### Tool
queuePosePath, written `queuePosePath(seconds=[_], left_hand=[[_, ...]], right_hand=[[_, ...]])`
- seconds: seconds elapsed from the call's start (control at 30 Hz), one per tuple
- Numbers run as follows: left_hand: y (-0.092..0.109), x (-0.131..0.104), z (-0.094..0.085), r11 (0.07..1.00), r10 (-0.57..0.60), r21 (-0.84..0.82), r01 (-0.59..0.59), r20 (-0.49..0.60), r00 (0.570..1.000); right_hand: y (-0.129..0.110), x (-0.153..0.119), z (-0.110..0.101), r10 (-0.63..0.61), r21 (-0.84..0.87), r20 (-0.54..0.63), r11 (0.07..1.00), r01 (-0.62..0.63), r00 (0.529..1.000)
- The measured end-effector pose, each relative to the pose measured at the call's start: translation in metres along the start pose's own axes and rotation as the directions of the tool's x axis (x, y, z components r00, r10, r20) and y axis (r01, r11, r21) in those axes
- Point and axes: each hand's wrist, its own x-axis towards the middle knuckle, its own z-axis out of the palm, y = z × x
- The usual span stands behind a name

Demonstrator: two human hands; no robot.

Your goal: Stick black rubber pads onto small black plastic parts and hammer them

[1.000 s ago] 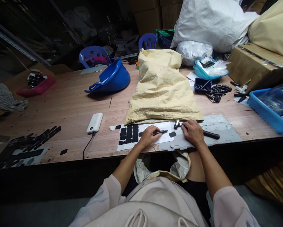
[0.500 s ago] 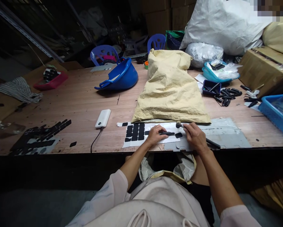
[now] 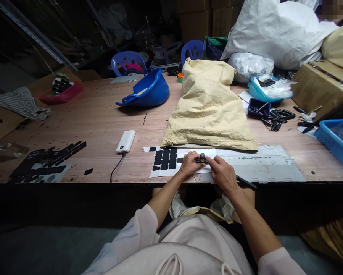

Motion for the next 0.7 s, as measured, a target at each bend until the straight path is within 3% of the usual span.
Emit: queuePosePath(seconds=[0.17, 0.3, 0.4, 0.53, 0.7], left_hand=[[0.0, -0.001, 0.002, 1.0, 0.004, -0.021, -0.004, -0.015, 1.0], [0.001, -0.002, 0.001, 1.0, -0.002, -0.024, 0.001, -0.018, 1.0], [0.001, -0.001, 0.0, 1.0, 0.0, -0.025, 0.0, -0.007, 1.0], [0.0, -0.001, -0.001, 1.0, 0.006, -0.013, -0.006, 0.014, 1.0], [-0.001, -0.001, -0.002, 1.0, 0.019, 0.01, -0.02, 0.033, 0.999]], right_hand=[[0.003, -0.003, -0.009, 0.064, -0.01, -0.117, 0.998, -0.066, 0.991], [0.007, -0.01, -0.008, 0.022, 0.0, -0.056, 1.0, -0.022, 0.998], [0.017, -0.011, -0.007, 0.048, -0.001, -0.1, 0.999, -0.049, 0.994], [0.047, -0.005, -0.011, 0.092, -0.037, -0.171, 0.994, -0.1, 0.981], [0.094, 0.0, -0.01, -0.01, -0.085, -0.087, 0.996, 0.002, 0.996]])
